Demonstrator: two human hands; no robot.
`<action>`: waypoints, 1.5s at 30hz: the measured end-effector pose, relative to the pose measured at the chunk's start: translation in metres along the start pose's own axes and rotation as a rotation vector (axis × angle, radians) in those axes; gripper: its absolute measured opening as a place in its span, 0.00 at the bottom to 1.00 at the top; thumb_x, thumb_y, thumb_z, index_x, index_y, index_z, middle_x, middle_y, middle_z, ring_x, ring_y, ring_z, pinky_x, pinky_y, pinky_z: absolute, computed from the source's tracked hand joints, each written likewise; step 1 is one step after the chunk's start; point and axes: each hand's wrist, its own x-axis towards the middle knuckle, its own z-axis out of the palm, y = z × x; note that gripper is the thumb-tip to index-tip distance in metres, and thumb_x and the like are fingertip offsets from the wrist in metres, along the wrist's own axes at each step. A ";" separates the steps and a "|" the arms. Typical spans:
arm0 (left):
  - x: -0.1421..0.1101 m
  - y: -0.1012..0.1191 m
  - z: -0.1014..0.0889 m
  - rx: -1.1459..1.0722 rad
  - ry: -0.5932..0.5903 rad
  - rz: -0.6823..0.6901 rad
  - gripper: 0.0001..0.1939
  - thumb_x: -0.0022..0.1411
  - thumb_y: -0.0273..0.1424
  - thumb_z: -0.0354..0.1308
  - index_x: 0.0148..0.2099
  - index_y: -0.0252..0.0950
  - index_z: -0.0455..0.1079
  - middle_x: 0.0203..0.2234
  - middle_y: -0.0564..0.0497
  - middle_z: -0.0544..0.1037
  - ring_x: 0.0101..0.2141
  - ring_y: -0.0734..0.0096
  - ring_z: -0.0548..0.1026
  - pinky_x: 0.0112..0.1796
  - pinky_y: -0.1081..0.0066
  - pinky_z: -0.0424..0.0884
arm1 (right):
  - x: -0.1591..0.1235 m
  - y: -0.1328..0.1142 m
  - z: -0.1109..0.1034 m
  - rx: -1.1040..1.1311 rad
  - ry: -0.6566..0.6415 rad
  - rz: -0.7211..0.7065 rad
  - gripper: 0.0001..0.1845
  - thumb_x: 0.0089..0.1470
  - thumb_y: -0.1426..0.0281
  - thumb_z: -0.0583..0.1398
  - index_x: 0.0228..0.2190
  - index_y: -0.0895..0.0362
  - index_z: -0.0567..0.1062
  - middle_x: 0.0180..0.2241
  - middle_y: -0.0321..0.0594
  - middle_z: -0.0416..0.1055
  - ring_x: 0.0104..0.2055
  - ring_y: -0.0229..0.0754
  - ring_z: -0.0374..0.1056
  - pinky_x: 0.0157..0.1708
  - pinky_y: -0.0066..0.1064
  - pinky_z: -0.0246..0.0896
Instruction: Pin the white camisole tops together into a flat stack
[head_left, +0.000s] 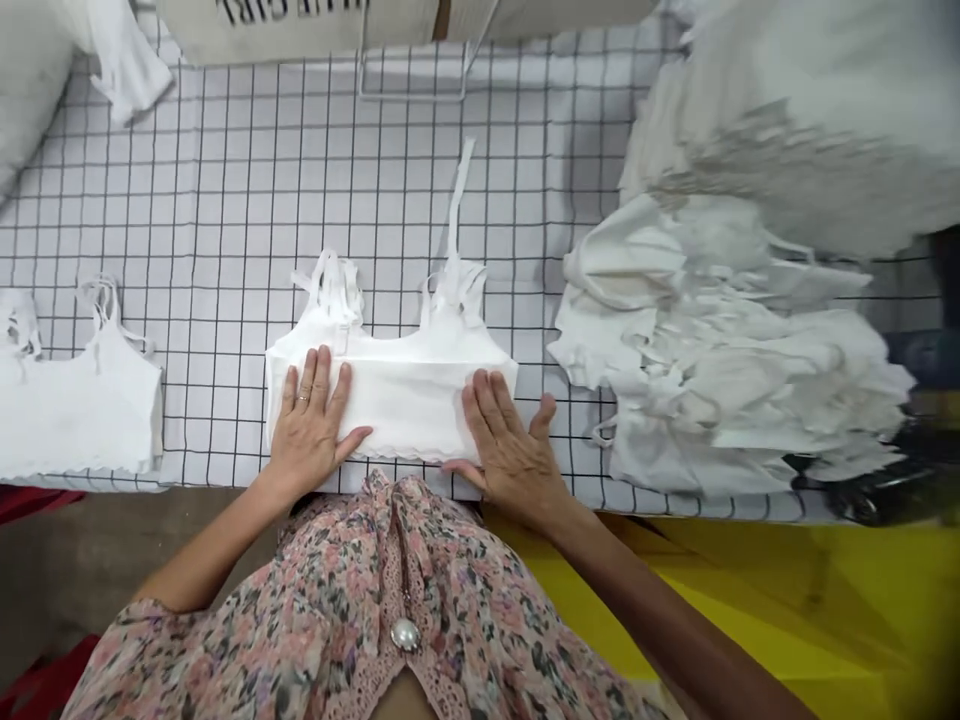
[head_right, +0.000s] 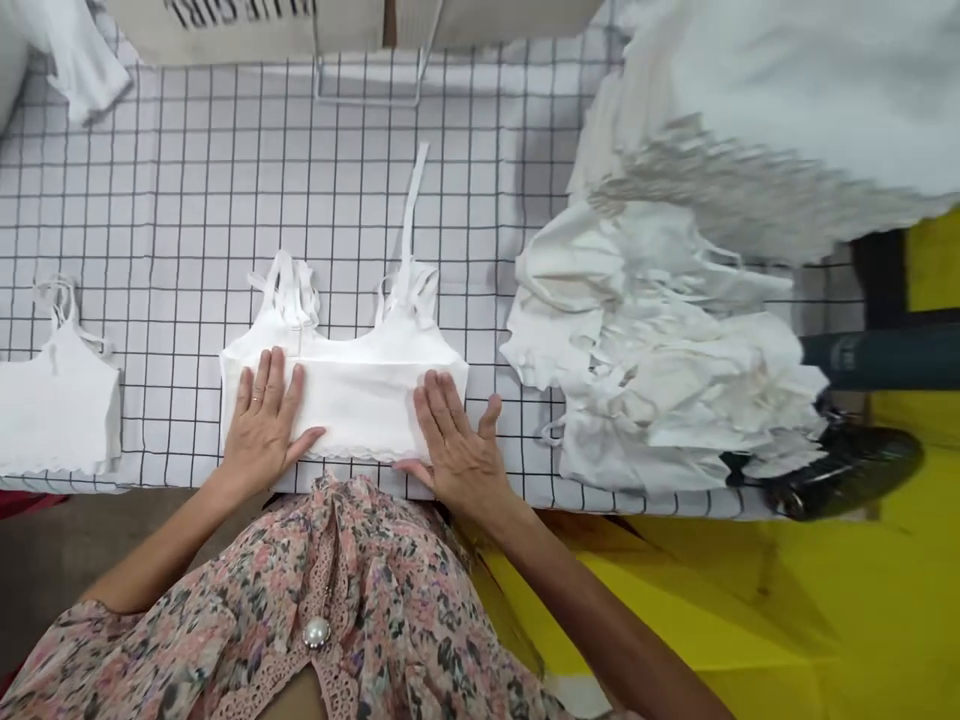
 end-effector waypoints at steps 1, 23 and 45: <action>0.005 -0.002 -0.004 -0.021 0.035 0.010 0.48 0.77 0.47 0.60 0.85 0.45 0.37 0.83 0.38 0.40 0.82 0.43 0.38 0.78 0.33 0.42 | 0.004 0.010 -0.005 0.031 0.050 -0.034 0.47 0.76 0.53 0.51 0.81 0.59 0.35 0.78 0.62 0.54 0.81 0.67 0.51 0.76 0.72 0.33; 0.272 -0.018 -0.032 -1.147 -0.076 -0.656 0.04 0.71 0.25 0.65 0.43 0.31 0.82 0.40 0.44 0.88 0.34 0.75 0.82 0.41 0.70 0.79 | 0.337 0.126 -0.030 0.393 0.151 0.381 0.07 0.66 0.70 0.59 0.33 0.54 0.73 0.48 0.47 0.78 0.65 0.56 0.63 0.69 0.60 0.58; 0.147 0.070 -0.051 -1.138 -0.121 -0.257 0.05 0.64 0.27 0.68 0.34 0.35 0.78 0.28 0.52 0.82 0.29 0.75 0.80 0.36 0.69 0.81 | 0.132 0.045 -0.071 0.707 0.208 -0.296 0.11 0.67 0.59 0.62 0.46 0.49 0.80 0.54 0.44 0.82 0.62 0.55 0.78 0.71 0.64 0.64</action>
